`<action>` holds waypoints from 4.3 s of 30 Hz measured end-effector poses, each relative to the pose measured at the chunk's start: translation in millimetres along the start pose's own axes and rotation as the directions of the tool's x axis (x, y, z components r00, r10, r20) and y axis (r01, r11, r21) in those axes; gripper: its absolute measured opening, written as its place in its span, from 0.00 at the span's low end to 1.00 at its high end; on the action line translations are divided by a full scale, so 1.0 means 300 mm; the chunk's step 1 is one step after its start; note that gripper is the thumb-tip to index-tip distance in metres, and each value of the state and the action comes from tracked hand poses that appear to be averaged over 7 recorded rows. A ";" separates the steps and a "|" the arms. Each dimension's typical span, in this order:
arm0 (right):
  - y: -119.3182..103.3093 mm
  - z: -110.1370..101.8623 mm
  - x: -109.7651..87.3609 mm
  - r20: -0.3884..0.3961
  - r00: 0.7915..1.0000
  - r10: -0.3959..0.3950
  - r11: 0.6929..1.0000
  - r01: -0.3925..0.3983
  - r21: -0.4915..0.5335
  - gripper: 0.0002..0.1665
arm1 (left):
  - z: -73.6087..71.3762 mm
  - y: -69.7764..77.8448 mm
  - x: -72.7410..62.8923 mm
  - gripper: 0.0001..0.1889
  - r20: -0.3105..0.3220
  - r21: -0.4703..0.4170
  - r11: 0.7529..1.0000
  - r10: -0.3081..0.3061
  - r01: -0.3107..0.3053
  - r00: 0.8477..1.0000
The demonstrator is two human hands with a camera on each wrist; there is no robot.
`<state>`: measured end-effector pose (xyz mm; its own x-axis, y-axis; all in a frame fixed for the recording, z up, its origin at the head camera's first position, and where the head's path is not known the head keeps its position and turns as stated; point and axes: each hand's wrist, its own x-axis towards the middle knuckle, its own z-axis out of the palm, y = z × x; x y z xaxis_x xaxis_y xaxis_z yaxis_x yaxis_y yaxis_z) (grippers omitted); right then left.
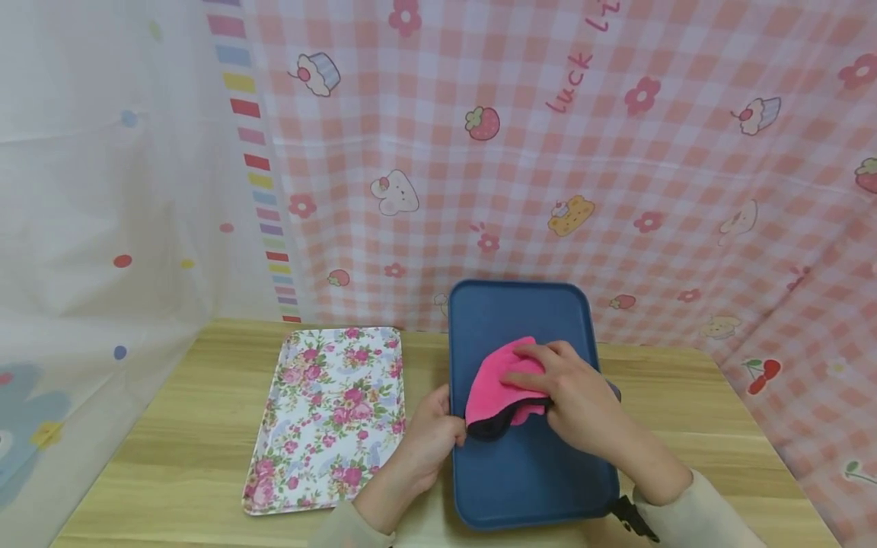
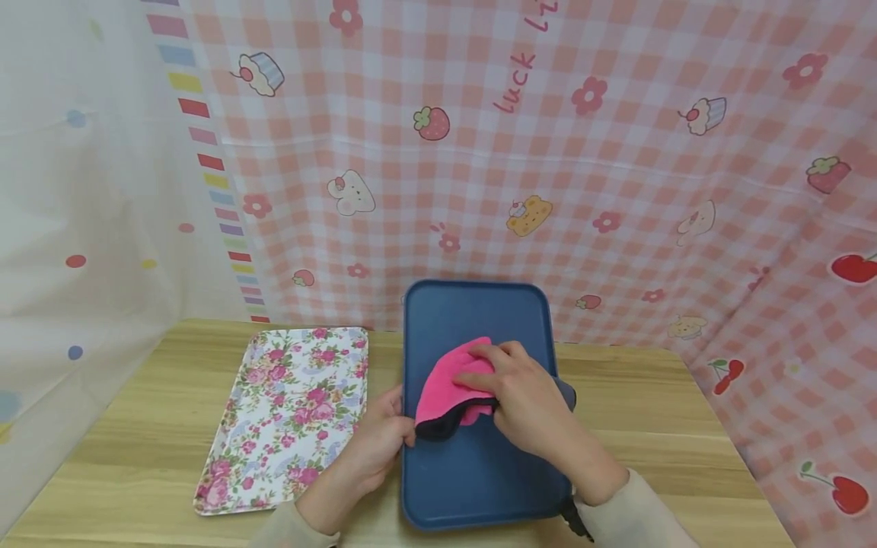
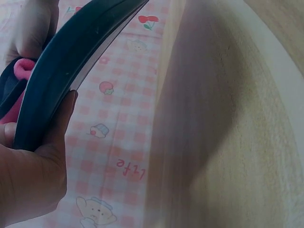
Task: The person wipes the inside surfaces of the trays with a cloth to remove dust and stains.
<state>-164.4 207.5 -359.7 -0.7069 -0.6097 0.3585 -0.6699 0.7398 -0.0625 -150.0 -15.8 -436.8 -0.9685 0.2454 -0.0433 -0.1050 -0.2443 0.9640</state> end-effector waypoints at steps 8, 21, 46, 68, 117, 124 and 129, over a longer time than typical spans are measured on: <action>0.047 -0.019 -0.053 -0.006 0.999 0.052 0.997 -0.052 0.061 0.42 | -0.006 -0.002 -0.001 0.37 0.017 -0.025 0.999 0.024 -0.023 1.000; 0.104 -0.029 -0.119 -0.014 0.991 0.130 0.983 -0.127 0.131 0.42 | -0.009 0.007 -0.007 0.41 0.032 -0.025 0.999 0.024 -0.023 0.999; 0.094 -0.020 -0.184 -0.024 0.978 0.206 0.966 -0.199 0.167 0.39 | -0.013 0.016 -0.008 0.43 0.019 -0.038 0.999 0.033 -0.032 0.999; -0.023 0.014 -0.136 0.021 0.992 0.128 0.981 -0.129 0.145 0.42 | -0.008 0.009 -0.002 0.40 0.007 -0.025 0.999 0.038 -0.038 0.999; 0.013 -0.017 -0.238 0.096 0.986 0.134 0.981 -0.146 0.126 0.43 | -0.017 0.020 -0.012 0.40 -0.015 -0.007 0.999 0.032 -0.032 0.999; 0.024 -0.009 -0.270 0.088 0.983 0.162 0.973 -0.174 0.155 0.44 | -0.019 0.026 -0.012 0.39 -0.028 -0.005 0.999 0.036 -0.036 0.999; 0.034 -0.003 -0.295 0.098 0.979 0.178 0.970 -0.191 0.147 0.46 | -0.020 0.028 -0.010 0.39 -0.033 -0.010 0.999 0.039 -0.039 0.999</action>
<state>-108.3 269.3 -391.2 -0.8336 -0.4933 0.2485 -0.5485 0.7926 -0.2663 -149.3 -24.3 -430.2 -0.9788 0.2045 -0.0145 -0.0692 -0.2631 0.9623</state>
